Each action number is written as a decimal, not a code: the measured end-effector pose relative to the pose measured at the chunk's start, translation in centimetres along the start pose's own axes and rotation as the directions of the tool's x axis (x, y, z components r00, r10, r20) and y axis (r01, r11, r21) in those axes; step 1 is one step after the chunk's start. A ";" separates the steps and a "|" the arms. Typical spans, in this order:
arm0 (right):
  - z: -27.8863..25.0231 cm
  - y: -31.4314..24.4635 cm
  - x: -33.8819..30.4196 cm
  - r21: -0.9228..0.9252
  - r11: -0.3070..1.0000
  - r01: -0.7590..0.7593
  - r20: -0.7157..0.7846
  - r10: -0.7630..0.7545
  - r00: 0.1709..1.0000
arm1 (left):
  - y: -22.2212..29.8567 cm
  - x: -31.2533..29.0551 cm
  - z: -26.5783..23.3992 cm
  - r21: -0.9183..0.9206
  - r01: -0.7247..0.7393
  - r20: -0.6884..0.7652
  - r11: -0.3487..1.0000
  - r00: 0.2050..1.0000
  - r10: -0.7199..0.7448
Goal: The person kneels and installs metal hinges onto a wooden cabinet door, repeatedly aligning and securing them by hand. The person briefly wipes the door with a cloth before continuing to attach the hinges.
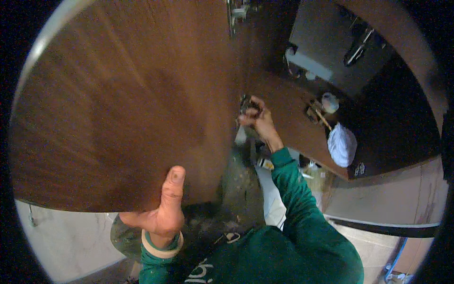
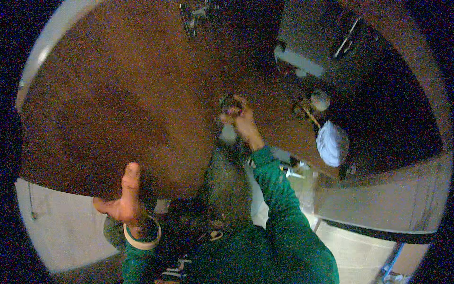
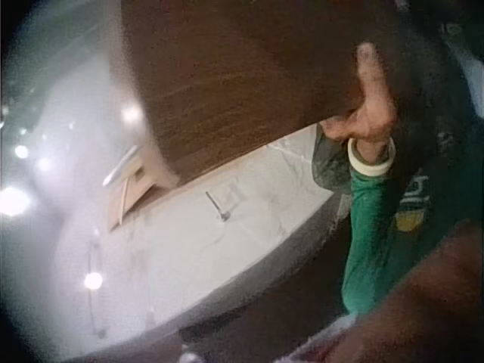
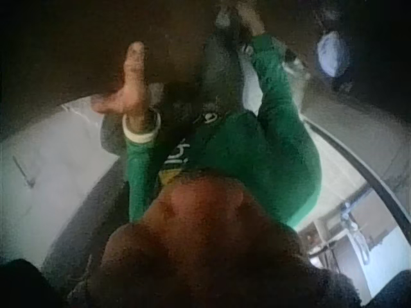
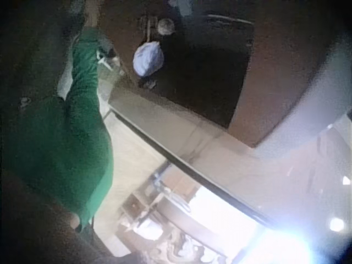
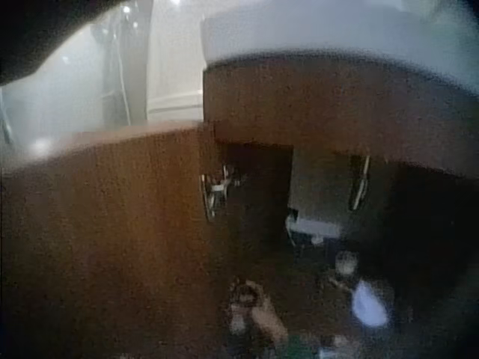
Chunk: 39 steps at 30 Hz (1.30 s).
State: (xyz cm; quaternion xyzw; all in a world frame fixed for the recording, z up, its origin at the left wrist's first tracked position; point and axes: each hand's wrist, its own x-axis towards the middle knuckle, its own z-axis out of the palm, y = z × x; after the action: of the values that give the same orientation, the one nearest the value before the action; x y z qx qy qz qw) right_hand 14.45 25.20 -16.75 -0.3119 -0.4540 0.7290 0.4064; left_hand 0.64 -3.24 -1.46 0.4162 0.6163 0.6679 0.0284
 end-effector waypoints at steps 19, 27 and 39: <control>2.3 1.4 -0.1 0.018 0.986 0.166 -0.061 -0.165 0.984 | -2.2 -3.7 1.8 0.011 -0.081 -0.207 0.997 0.975 0.082; 2.5 1.0 -0.1 -0.050 0.988 0.143 -0.046 -0.146 0.988 | -3.1 -5.1 0.7 0.002 0.020 -0.230 1.000 0.973 -0.019; 1.9 1.3 0.2 -0.101 0.983 0.154 -0.025 -0.158 0.987 | -3.7 -6.2 -0.2 -0.191 0.300 -0.205 0.935 0.919 -0.337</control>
State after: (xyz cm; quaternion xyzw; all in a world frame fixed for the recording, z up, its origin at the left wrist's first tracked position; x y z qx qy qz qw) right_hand 12.38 24.32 -17.25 -0.3070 -0.5055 0.6664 0.4540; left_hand 2.81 -5.96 -7.85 0.2247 0.6211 0.7446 0.0963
